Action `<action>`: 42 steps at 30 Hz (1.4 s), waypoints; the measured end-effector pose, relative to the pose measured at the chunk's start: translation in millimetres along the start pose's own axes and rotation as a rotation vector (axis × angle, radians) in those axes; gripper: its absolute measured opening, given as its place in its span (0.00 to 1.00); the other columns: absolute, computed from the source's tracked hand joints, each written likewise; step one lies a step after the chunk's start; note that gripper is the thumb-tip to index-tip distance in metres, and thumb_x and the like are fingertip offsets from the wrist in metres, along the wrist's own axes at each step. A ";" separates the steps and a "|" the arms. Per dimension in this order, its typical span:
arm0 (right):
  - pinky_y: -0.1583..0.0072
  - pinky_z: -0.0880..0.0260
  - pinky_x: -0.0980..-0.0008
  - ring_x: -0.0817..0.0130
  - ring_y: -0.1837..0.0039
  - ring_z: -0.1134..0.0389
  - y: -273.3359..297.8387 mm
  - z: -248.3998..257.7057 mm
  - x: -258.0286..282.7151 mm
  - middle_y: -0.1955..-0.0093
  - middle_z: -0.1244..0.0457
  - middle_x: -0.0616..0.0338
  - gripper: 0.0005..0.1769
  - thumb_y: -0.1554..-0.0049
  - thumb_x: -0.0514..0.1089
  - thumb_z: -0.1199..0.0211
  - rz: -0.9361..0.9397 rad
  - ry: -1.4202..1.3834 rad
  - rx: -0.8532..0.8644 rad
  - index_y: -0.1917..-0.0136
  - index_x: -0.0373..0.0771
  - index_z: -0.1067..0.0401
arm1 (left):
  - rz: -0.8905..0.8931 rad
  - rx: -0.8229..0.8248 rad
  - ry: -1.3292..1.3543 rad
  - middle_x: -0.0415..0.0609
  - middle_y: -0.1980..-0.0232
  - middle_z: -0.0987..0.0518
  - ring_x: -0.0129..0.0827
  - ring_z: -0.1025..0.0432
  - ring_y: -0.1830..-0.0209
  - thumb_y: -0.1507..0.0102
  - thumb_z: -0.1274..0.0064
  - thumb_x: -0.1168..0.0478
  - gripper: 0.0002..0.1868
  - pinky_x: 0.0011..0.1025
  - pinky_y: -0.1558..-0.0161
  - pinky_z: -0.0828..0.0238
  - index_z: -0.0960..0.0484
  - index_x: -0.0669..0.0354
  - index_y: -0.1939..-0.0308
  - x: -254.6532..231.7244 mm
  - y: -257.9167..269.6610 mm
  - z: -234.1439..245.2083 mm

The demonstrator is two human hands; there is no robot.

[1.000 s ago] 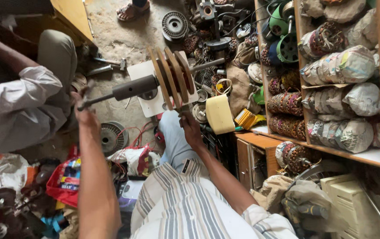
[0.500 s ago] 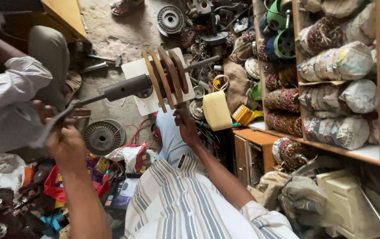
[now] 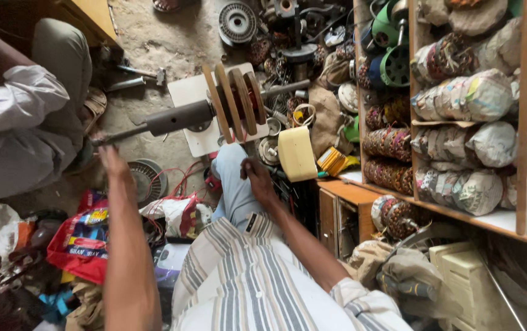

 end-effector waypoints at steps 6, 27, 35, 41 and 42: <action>0.54 0.35 0.69 0.72 0.60 0.39 11.9 8.5 -9.2 0.64 0.39 0.60 0.08 0.31 0.38 0.52 -0.021 -0.015 0.005 0.47 0.35 0.33 | 0.016 0.226 0.208 0.41 0.49 0.24 0.25 0.29 0.54 0.21 0.61 0.49 0.24 0.27 0.52 0.32 0.36 0.48 0.22 -42.3 136.0 16.3; 0.56 0.37 0.70 0.73 0.62 0.40 -6.8 -2.0 14.5 0.66 0.40 0.59 0.08 0.31 0.38 0.52 0.043 -0.015 -0.051 0.48 0.36 0.32 | -0.085 0.219 -0.018 0.43 0.43 0.27 0.29 0.33 0.48 0.25 0.57 0.40 0.29 0.33 0.44 0.37 0.30 0.52 0.26 -8.1 14.8 -18.5; 0.56 0.37 0.67 0.72 0.61 0.40 12.4 1.6 31.6 0.65 0.40 0.58 0.07 0.30 0.38 0.51 0.065 0.062 -0.076 0.48 0.36 0.32 | -0.002 0.277 0.307 0.46 0.46 0.23 0.27 0.31 0.48 0.23 0.58 0.54 0.25 0.24 0.47 0.33 0.31 0.52 0.21 -96.8 200.2 26.5; 0.57 0.37 0.69 0.72 0.63 0.40 3.4 -3.7 29.5 0.67 0.41 0.59 0.07 0.32 0.38 0.51 0.060 0.058 -0.063 0.47 0.36 0.32 | -0.545 0.420 0.298 0.44 0.26 0.30 0.27 0.35 0.38 0.19 0.50 0.57 0.27 0.26 0.34 0.34 0.35 0.50 0.16 -246.8 134.6 -40.2; 0.57 0.37 0.70 0.73 0.63 0.41 1.5 -3.5 27.7 0.67 0.41 0.60 0.08 0.32 0.38 0.52 0.049 0.048 -0.065 0.47 0.36 0.32 | -0.508 0.368 0.284 0.47 0.29 0.27 0.29 0.32 0.36 0.22 0.49 0.53 0.24 0.29 0.32 0.32 0.29 0.55 0.23 -245.0 104.9 -45.7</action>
Point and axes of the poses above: each hand's wrist, its own y-axis away from the middle knuckle, its own z-axis out of the back of the hand, x = y × z, the point moved 10 cm from there along -y, towards the middle knuckle
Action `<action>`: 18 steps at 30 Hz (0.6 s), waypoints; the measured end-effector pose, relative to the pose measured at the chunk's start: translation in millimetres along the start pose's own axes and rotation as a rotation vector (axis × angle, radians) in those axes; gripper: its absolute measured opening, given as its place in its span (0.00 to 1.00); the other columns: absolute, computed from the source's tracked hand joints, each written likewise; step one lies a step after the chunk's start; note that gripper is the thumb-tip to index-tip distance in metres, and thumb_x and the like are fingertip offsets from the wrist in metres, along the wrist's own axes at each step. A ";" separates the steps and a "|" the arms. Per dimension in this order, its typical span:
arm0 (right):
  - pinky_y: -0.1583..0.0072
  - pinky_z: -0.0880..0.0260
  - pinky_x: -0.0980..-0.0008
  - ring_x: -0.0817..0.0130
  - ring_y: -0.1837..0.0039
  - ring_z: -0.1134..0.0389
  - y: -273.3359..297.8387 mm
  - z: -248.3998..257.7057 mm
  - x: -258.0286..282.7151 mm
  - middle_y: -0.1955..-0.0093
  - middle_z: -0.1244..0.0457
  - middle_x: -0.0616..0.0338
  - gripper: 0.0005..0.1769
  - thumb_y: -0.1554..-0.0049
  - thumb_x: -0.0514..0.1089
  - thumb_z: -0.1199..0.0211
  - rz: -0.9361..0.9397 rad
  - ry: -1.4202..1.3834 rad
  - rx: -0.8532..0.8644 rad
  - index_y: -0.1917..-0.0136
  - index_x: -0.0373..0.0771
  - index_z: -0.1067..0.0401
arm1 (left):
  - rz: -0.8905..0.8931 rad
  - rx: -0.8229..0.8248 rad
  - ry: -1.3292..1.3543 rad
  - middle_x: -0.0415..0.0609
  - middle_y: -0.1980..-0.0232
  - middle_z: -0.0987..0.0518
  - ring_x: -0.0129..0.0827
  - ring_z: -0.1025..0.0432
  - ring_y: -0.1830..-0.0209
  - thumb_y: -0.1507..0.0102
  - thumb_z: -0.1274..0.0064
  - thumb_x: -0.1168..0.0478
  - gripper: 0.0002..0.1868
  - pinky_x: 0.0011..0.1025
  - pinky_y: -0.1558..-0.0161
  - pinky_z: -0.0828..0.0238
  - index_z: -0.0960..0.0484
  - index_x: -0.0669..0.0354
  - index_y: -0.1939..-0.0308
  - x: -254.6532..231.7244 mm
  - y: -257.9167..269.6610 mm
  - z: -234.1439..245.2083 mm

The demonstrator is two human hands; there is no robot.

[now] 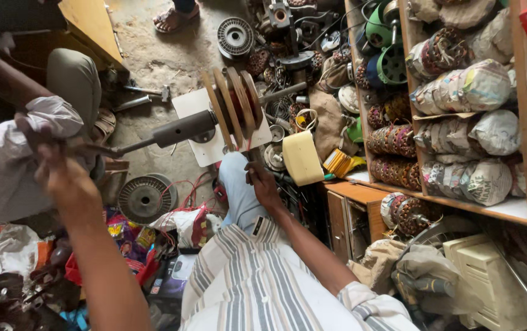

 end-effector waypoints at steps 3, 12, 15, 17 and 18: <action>0.57 0.38 0.70 0.73 0.62 0.41 1.6 4.8 -4.2 0.67 0.40 0.60 0.08 0.32 0.38 0.52 -0.019 -0.011 -0.009 0.47 0.36 0.32 | -0.139 0.100 -0.818 0.33 0.36 0.29 0.21 0.31 0.41 0.27 0.71 0.34 0.28 0.29 0.38 0.33 0.26 0.38 0.33 41.7 -37.7 7.5; 0.57 0.38 0.69 0.73 0.63 0.41 -5.2 2.0 -5.7 0.67 0.41 0.60 0.08 0.32 0.39 0.52 -0.010 0.040 -0.021 0.47 0.37 0.31 | 0.497 -0.322 -0.080 0.38 0.39 0.24 0.26 0.33 0.42 0.26 0.62 0.38 0.29 0.34 0.44 0.37 0.31 0.51 0.30 237.5 78.9 113.2; 0.58 0.38 0.69 0.73 0.64 0.40 3.8 3.2 -15.2 0.68 0.40 0.60 0.07 0.31 0.40 0.51 -0.038 0.036 -0.014 0.47 0.38 0.32 | 0.646 -0.211 -0.193 0.51 0.58 0.28 0.33 0.37 0.61 0.21 0.66 0.46 0.25 0.31 0.58 0.41 0.26 0.48 0.25 201.3 148.8 113.0; 0.59 0.37 0.69 0.73 0.65 0.39 1.2 3.4 -13.2 0.69 0.40 0.60 0.07 0.32 0.40 0.51 -0.023 0.062 -0.015 0.47 0.38 0.32 | 0.580 -0.130 -0.244 0.51 0.55 0.25 0.31 0.34 0.61 0.21 0.63 0.51 0.19 0.31 0.60 0.38 0.25 0.53 0.33 149.6 163.6 96.5; 0.58 0.37 0.69 0.73 0.64 0.40 3.0 3.3 -11.6 0.68 0.40 0.60 0.07 0.32 0.39 0.52 -0.019 0.055 -0.013 0.47 0.38 0.32 | 0.527 -0.093 -0.263 0.52 0.54 0.23 0.31 0.32 0.62 0.21 0.62 0.53 0.17 0.31 0.62 0.37 0.24 0.55 0.37 120.1 167.0 85.8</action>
Point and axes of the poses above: each hand's wrist, its own y-axis away from the middle knuckle, its own z-axis out of the back of the hand, x = y × z, the point moved 10 cm from there along -y, towards the middle knuckle
